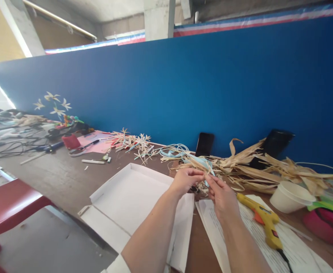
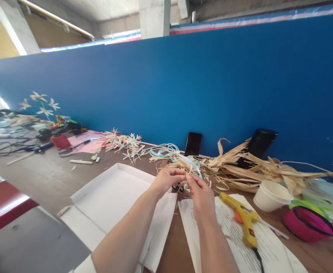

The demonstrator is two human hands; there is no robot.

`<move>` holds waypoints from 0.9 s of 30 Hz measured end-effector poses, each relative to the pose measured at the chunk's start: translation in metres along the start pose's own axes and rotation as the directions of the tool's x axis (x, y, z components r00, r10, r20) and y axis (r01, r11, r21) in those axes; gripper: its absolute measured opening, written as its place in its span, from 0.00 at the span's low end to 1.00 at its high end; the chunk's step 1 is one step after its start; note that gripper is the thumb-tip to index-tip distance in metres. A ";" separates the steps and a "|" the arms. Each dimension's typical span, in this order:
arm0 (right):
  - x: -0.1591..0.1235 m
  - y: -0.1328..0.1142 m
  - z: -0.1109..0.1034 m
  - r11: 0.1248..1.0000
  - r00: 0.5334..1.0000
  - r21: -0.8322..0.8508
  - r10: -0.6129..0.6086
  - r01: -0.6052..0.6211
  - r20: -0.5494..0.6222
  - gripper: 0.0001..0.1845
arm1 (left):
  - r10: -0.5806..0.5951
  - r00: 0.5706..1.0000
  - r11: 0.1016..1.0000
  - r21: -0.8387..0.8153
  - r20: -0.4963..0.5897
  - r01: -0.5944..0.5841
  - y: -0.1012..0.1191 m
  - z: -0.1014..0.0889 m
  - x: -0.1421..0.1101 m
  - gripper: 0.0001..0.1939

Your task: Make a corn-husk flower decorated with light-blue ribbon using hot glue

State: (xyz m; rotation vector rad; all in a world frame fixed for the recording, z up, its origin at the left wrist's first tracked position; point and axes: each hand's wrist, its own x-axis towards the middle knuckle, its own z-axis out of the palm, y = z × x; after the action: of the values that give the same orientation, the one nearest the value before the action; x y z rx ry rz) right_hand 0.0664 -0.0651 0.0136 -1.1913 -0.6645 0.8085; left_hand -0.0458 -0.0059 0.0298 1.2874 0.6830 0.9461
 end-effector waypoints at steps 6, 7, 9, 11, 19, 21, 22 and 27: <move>0.005 0.004 -0.003 0.989 0.994 -0.123 -0.074 0.083 0.078 0.24 | 0.041 0.999 0.995 -0.088 -0.023 -0.043 0.004 -0.007 0.004 0.16; 0.008 0.005 -0.002 0.964 0.992 -0.244 -0.091 0.111 0.092 0.23 | 0.061 0.994 0.994 -0.087 -0.091 -0.069 0.003 -0.009 0.006 0.16; 0.012 0.006 0.000 0.824 0.985 -0.542 -0.105 0.163 0.136 0.19 | 0.098 0.966 0.989 -0.089 -0.238 -0.122 0.003 -0.013 0.010 0.17; 0.016 0.008 0.005 0.636 0.979 -0.747 -0.084 0.195 0.184 0.15 | 0.123 0.935 0.981 -0.099 -0.333 -0.165 0.002 -0.016 0.013 0.18; 0.026 0.006 0.032 0.469 0.976 -0.865 0.027 0.178 0.215 0.05 | 0.089 0.945 0.933 -0.305 -0.315 -0.189 -0.003 -0.017 0.016 0.20; 0.029 0.004 0.033 0.489 0.970 -0.853 0.055 0.182 0.239 0.04 | 0.078 0.938 0.910 -0.361 -0.337 -0.205 -0.003 -0.018 0.016 0.18; 0.029 0.002 0.033 0.503 0.966 -0.846 0.071 0.180 0.248 0.04 | 0.069 0.933 0.899 -0.384 -0.353 -0.212 -0.002 -0.018 0.017 0.17; 0.019 -0.011 0.026 0.634 0.952 -0.764 0.147 0.119 0.269 0.14 | 0.026 0.893 0.837 -0.479 -0.449 -0.265 0.001 -0.022 0.018 0.16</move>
State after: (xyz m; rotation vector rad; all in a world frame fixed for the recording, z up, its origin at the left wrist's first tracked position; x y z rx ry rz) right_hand 0.0582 -0.0367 0.0317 -1.8754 -1.3639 0.7371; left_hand -0.0561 0.0203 0.0287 0.6421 0.5930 1.4566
